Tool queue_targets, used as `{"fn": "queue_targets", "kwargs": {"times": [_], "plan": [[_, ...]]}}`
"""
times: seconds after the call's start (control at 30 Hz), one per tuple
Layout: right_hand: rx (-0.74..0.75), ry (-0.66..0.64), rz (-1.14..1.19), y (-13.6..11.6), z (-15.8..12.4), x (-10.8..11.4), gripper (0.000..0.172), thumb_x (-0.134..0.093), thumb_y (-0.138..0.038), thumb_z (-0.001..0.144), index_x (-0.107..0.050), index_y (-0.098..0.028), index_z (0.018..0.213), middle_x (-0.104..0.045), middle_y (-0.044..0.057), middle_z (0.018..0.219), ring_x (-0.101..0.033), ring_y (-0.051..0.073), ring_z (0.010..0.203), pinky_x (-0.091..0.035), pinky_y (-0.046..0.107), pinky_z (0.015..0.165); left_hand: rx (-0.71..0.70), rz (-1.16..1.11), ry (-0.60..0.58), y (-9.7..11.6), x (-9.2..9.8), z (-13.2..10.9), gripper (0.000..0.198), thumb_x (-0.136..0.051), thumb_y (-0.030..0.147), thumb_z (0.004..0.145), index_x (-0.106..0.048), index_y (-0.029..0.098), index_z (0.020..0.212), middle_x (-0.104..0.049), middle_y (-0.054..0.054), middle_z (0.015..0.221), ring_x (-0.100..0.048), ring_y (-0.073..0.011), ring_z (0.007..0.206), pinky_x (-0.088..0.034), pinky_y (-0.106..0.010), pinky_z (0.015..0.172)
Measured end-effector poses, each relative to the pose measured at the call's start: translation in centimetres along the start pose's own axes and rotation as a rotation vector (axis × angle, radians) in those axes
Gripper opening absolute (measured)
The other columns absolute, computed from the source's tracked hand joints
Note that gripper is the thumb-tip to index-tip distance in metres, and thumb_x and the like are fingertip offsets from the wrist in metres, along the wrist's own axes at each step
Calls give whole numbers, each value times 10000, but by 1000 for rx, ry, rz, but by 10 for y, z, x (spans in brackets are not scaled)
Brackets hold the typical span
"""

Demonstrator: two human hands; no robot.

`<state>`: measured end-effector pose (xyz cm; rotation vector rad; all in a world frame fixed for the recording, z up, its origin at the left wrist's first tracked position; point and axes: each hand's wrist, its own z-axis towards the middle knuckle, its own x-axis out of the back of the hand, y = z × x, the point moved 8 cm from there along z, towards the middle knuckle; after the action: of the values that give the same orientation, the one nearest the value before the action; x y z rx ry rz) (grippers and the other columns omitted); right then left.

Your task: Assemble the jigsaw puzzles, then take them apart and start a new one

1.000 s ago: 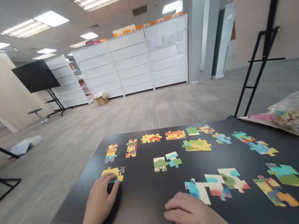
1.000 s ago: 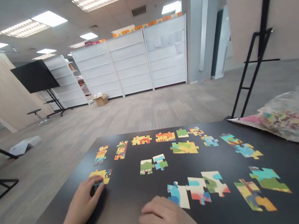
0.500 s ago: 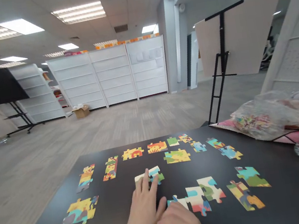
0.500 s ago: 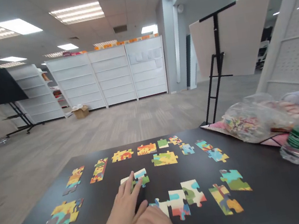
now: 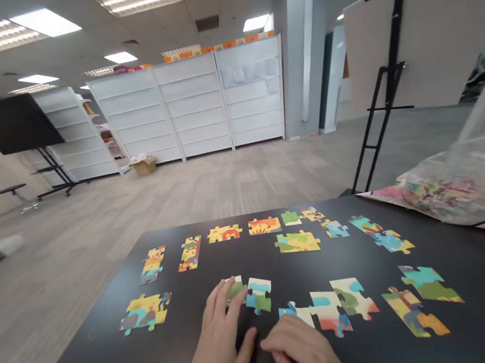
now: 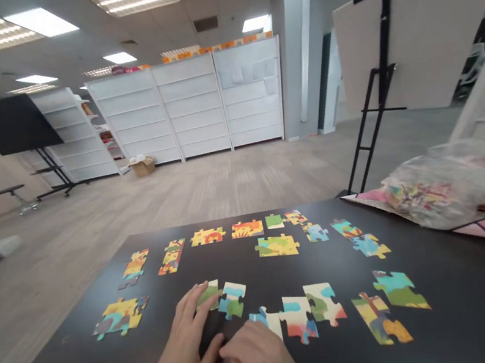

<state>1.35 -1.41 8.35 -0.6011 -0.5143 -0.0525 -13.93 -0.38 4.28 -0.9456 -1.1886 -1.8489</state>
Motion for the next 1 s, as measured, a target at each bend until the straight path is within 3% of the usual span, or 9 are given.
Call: {"fn": "queue_targets", "kwargs": {"times": [0.1,0.23,0.33,0.4,0.57,0.77,1.0], "plan": [[-170,-83,-52,18,9,2,258,-485,-43,868,-617,-225,994,-696,55,933,-650,206,854,-538,321,750,72,37,-8,-22,5,2,562,-539,223,943,-426,293,1489,-415,-93,1569,-351,-319,1459,-386,-569,1147],[-367,-351,-236,51,30,-2,359,-657,-140,804,-633,-192,1158,-656,116,1194,-592,295,1109,-490,437,972,64,102,-59,-32,-1,4,502,-513,263,971,-460,293,1469,-462,-80,1550,-404,-302,1433,-391,-559,1134],[-383,-552,-297,68,44,-13,347,-712,-201,762,-677,-169,1106,-676,114,1146,-588,306,1095,-478,433,977,39,143,-43,-28,-2,2,436,-488,262,985,-518,330,1415,-474,-42,1546,-425,-285,1423,-380,-550,1143],[-366,-612,-286,73,49,-19,281,-685,-154,745,-715,-182,1024,-694,89,1089,-606,275,1047,-485,389,955,31,150,-32,-26,-2,1,419,-483,267,989,-529,331,1401,-485,-35,1539,-431,-277,1421,-372,-541,1152],[-293,-573,-162,80,51,-23,322,-666,-84,689,-746,-215,972,-686,51,1103,-616,221,1021,-495,329,952,38,143,-29,-27,-1,1,388,-500,274,981,-554,305,1364,-501,-43,1527,-457,-279,1405,-386,-532,1148],[-195,-508,-115,85,50,-20,267,-659,-95,725,-774,-206,939,-664,85,1177,-600,229,1112,-487,342,994,48,191,-41,-27,-2,1,394,-492,269,991,-530,328,1378,-466,-13,1554,-440,-263,1416,-388,-522,1156],[-176,-570,-123,85,51,-27,244,-644,-116,782,-792,-221,946,-687,79,1178,-612,233,1099,-501,353,990,33,234,-67,-27,-4,0,397,-461,290,1008,-510,320,1401,-440,-17,1571,-416,-264,1431,-391,-527,1152]]}}
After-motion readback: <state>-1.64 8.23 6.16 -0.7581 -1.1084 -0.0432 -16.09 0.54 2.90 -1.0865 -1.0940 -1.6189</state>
